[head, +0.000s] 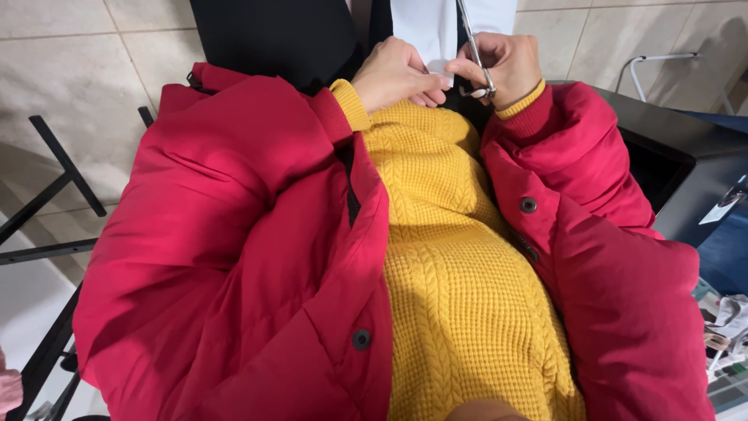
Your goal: Cutting a pattern out of white fabric using scissors.
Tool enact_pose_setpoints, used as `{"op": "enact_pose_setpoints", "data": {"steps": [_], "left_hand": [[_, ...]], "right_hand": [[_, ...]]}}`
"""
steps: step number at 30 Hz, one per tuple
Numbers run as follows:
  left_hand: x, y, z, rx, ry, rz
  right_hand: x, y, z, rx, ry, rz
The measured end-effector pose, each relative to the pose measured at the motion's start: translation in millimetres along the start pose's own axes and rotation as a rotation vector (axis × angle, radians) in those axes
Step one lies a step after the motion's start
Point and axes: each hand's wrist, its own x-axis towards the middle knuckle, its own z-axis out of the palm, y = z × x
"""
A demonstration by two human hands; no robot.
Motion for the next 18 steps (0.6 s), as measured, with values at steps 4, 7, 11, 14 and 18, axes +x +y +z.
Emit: {"op": "enact_pose_setpoints", "data": {"steps": [4,7,11,14,18], "left_hand": [[1.5,-2.5,-2.3,-0.012,-0.009,0.004],[2.0,1.0,-14.9,0.068,-0.028,0.060],[-8.4,17.8,-50.9,0.520,-0.001,0.214],[-2.7,19.2,-84.1,0.816,0.156,0.317],[24.2,1.3,-104.1,0.874,0.363,0.485]], "right_hand": [[-2.1,-13.6,-0.4,-0.014,-0.005,0.010],[-7.6,-15.6,-5.4,0.136,-0.062,0.097],[-28.5,-29.6,-28.7,0.165,-0.268,0.158],[-48.2,-3.1,-49.7,0.169,-0.238,-0.172],[-54.2,31.7,-48.4,0.098,0.049,-0.406]]}}
